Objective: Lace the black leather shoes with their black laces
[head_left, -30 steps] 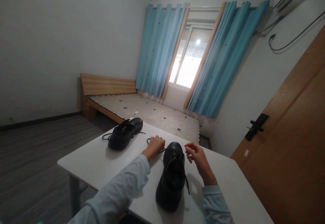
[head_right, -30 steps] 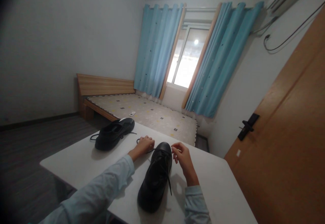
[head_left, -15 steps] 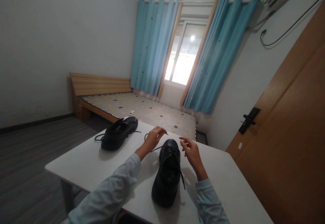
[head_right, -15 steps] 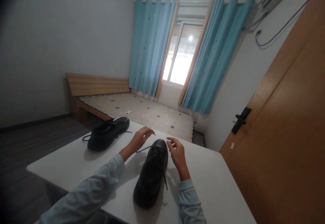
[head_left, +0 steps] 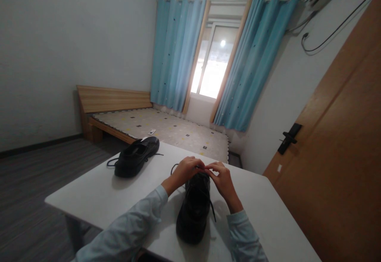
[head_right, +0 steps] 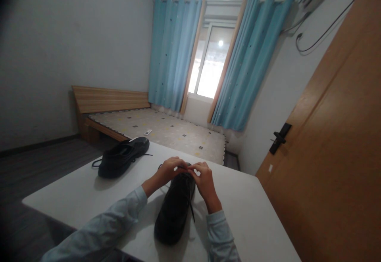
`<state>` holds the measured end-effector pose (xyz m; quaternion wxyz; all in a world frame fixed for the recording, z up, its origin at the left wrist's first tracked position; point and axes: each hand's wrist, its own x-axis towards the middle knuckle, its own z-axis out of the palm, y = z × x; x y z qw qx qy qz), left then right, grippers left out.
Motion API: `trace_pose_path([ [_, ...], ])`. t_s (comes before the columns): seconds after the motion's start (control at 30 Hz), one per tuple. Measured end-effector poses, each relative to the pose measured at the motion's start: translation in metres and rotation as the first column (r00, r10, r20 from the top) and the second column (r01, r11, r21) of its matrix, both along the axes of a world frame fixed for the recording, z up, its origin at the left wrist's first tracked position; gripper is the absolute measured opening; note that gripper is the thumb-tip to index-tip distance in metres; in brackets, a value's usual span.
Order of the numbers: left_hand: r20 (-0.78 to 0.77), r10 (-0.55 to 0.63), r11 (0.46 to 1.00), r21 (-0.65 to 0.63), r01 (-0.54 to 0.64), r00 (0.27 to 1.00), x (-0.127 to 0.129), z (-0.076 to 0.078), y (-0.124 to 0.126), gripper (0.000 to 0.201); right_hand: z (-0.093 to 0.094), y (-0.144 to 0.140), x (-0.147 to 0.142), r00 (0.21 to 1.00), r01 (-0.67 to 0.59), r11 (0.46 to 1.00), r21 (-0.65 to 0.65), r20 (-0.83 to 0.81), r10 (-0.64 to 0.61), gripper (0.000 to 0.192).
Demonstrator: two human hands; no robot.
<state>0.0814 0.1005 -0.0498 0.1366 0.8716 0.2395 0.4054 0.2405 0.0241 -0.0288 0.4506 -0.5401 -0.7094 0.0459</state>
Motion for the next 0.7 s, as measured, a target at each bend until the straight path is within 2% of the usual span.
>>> trace_pose_path([
  [0.13, 0.019, 0.001, 1.0, 0.007, -0.001, 1.0, 0.0, -0.003, 0.001, 0.007, 0.002, -0.001, -0.001, 1.0, -0.02, 1.0, -0.011, 0.008, 0.02, 0.009],
  [0.23, 0.071, -0.031, 0.999, 0.041, 0.028, 0.997, -0.001, 0.001, -0.002, 0.011, 0.0, 0.0, -0.001, 1.0, -0.022, 0.999, -0.024, -0.011, 0.022, 0.006],
  [0.33, 0.124, -0.056, 0.997, 0.062, 0.048, 0.991, -0.004, 0.008, -0.006, 0.009, -0.002, 0.002, 0.004, 0.985, 0.01, 0.999, -0.053, -0.172, -0.019, 0.003],
  [0.4, 0.115, -0.059, 0.997, 0.05, 0.053, 0.992, -0.006, 0.011, -0.007, 0.007, -0.003, 0.004, 0.01, 0.939, 0.015, 0.996, -0.09, -0.341, -0.045, 0.012],
  [0.53, 0.029, -0.078, 0.997, 0.031, 0.077, 0.997, -0.008, 0.007, -0.003, 0.009, 0.001, 0.003, 0.022, 0.784, -0.048, 0.99, -0.134, -0.62, -0.046, 0.031],
  [0.63, -0.029, -0.095, 0.995, 0.017, 0.096, 0.995, -0.008, 0.001, 0.002, 0.013, 0.004, -0.001, 0.028, 0.679, -0.134, 0.975, -0.175, -0.733, -0.039, 0.035],
  [0.7, -0.05, -0.096, 0.995, 0.006, 0.096, 0.994, -0.008, -0.001, 0.004, 0.015, 0.003, -0.003, 0.031, 0.647, -0.199, 0.954, -0.223, -0.761, -0.043, 0.035],
])
